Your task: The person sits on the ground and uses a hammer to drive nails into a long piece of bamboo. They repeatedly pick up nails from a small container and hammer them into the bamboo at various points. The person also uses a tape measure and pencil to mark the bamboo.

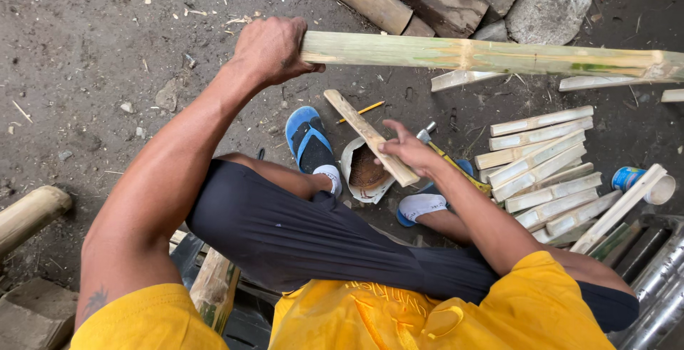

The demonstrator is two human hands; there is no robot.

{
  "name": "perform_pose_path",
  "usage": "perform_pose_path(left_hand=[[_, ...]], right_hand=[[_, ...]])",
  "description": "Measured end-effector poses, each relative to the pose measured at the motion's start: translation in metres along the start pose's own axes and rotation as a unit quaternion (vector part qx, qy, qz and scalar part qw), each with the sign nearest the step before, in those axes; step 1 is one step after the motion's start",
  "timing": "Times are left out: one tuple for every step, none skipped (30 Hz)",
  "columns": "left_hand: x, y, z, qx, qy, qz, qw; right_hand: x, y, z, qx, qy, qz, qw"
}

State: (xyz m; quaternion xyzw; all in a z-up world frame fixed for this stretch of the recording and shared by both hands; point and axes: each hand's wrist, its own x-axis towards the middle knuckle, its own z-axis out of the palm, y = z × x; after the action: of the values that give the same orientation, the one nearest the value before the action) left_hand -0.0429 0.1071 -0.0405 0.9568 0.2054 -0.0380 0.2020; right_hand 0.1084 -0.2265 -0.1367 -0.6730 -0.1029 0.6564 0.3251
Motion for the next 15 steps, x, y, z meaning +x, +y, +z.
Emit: perform_pose_path(left_hand=[[0.0,0.001,0.0,0.0,-0.022,-0.02,1.0],[-0.001,0.001,0.001,0.0,-0.044,-0.041,0.998],[-0.002,0.0,0.0,-0.001,-0.026,-0.025,0.999],[-0.001,0.0,0.001,-0.003,-0.007,-0.009,1.0],[-0.001,0.0,0.001,-0.005,0.012,0.008,1.0],[0.0,0.0,0.002,0.001,-0.004,-0.001,1.0],[0.0,0.0,0.001,0.007,-0.019,-0.01,1.0],[0.0,0.001,0.001,0.014,-0.035,-0.02,0.999],[0.0,0.001,0.0,0.016,-0.033,-0.014,0.999],[-0.002,0.001,-0.001,0.018,-0.03,-0.01,0.999],[-0.003,0.001,-0.002,0.02,-0.028,-0.006,0.999],[-0.004,0.002,-0.002,0.018,-0.033,-0.012,0.999],[-0.004,0.004,-0.003,0.016,-0.039,-0.018,0.999],[-0.004,0.005,-0.005,0.015,-0.044,-0.025,0.999],[-0.005,0.006,-0.006,0.004,-0.028,-0.019,0.999]], right_hand=[[-0.001,-0.003,0.006,0.04,-0.008,-0.019,0.999],[-0.002,-0.005,0.01,0.1,-0.018,-0.011,0.995],[-0.003,-0.005,0.013,0.16,-0.027,-0.002,0.987],[-0.005,-0.005,0.014,0.219,-0.035,0.008,0.975],[-0.007,-0.003,0.015,0.245,-0.039,-0.018,0.968],[-0.008,-0.003,0.013,0.271,-0.043,-0.045,0.96],[-0.009,-0.002,0.012,0.297,-0.047,-0.071,0.951],[-0.009,-0.003,0.011,0.316,-0.076,-0.094,0.941],[-0.009,-0.003,0.012,0.334,-0.106,-0.116,0.929],[-0.008,-0.005,0.013,0.351,-0.137,-0.137,0.916],[-0.007,-0.006,0.015,0.261,-0.096,-0.174,0.945],[-0.006,-0.008,0.019,0.168,-0.055,-0.209,0.962],[-0.005,-0.01,0.024,0.074,-0.013,-0.241,0.967],[-0.003,-0.014,0.03,-0.011,0.002,-0.293,0.956],[-0.002,-0.017,0.037,-0.095,0.017,-0.342,0.935]])
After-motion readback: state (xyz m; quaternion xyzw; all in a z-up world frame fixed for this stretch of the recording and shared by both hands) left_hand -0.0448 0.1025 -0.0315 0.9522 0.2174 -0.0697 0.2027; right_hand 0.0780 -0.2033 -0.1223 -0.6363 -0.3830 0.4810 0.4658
